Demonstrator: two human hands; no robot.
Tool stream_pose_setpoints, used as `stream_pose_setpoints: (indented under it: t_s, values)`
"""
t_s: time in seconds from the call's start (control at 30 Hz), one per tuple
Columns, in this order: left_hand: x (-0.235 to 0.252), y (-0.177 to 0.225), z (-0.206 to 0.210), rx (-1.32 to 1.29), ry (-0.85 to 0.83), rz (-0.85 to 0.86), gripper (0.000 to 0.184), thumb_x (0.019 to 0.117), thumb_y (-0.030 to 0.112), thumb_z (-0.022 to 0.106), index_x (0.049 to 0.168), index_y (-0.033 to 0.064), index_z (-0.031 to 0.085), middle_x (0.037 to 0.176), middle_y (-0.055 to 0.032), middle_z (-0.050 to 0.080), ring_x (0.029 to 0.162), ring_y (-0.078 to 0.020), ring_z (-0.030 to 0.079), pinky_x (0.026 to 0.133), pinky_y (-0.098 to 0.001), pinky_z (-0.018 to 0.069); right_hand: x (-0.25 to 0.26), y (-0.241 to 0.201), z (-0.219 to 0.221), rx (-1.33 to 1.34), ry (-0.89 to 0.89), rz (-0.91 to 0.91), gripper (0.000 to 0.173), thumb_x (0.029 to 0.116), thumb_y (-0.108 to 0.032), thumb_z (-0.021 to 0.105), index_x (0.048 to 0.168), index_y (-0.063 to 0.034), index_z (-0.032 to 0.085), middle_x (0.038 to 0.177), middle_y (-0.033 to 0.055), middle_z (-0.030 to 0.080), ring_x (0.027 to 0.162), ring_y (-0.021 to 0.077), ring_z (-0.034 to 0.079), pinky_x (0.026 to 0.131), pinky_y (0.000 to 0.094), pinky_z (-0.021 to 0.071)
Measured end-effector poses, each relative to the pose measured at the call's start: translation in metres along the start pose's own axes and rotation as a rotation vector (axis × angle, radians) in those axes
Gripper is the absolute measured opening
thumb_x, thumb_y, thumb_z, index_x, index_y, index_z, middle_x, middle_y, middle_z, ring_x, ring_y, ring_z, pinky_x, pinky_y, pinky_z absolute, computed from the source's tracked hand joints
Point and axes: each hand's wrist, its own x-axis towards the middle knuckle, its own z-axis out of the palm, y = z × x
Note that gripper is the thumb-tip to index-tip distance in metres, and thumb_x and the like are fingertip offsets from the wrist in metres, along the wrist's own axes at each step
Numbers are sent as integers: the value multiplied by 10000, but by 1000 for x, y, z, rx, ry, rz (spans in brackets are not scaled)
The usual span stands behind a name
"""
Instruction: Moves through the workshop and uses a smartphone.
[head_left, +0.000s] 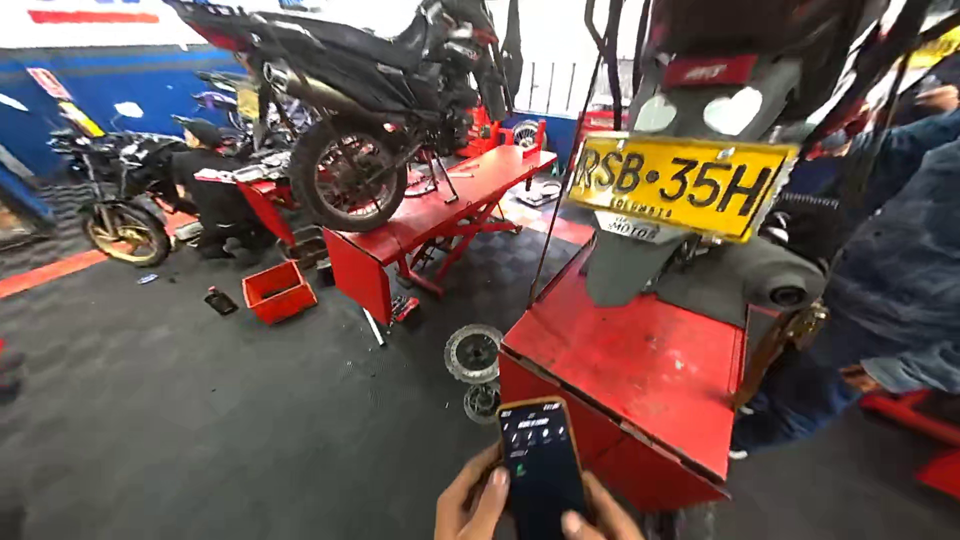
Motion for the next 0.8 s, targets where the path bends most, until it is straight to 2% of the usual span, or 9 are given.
stream_pose_setpoints:
  t_s: [0.1,0.2,0.3,0.43,0.53,0.6,0.7,0.8]
  values:
    - [26,17,-19,-32,-156,-30,331,1044,26,481,1332,-72,611,1190,-176,711,1034,-243,715,916,-409,609,5,-2,27,28,98,-45,339,1027,-89,516,1350,-10,451,1136,105,702,913,238,731,673,428,646]
    - [46,29,-45,-20,-286,-35,338,1048,30,478,1345,-76,600,1196,-181,708,1024,-246,719,895,-403,620,9,4,60,93,176,-78,365,980,-4,521,1332,-22,426,1135,114,702,903,245,733,662,424,645]
    - [60,37,-74,-24,-339,-63,339,1052,52,485,1343,-71,607,1199,-188,705,1022,-256,718,871,-395,625,14,13,96,162,218,-77,435,928,70,527,1326,-32,385,1159,130,694,926,273,735,680,451,648]
    - [73,33,-106,-70,-398,-97,331,1050,104,515,1304,-72,633,1167,-204,702,1021,-270,708,877,-396,616,16,26,133,185,288,-70,510,909,94,544,1371,-16,358,1199,175,676,942,332,732,679,494,652]
    - [75,34,-118,-85,-408,-153,317,1044,106,511,1275,-62,648,1143,-203,703,1022,-274,704,905,-405,605,14,33,153,122,345,-63,615,866,110,625,1397,-6,338,1203,177,670,927,337,735,674,489,660]
    - [74,37,-123,-88,-399,-179,315,1039,100,510,1272,-60,649,1141,-205,703,1028,-277,702,918,-409,599,13,38,164,66,373,-75,761,806,123,707,1436,-6,301,1237,168,659,977,328,731,729,490,667]
    - [71,42,-126,-104,-392,-166,316,1040,80,504,1283,-73,637,1138,-220,700,1022,-289,706,913,-420,605,13,41,173,-43,409,-92,954,729,108,809,1489,3,243,1316,157,625,1130,285,691,918,459,638]
    - [71,46,-126,-127,-389,-150,329,1045,85,500,1300,-88,618,1153,-237,690,1018,-302,705,900,-427,609,17,40,174,-189,439,-87,1030,697,34,869,1514,-8,244,1335,108,623,1152,207,682,959,390,626]
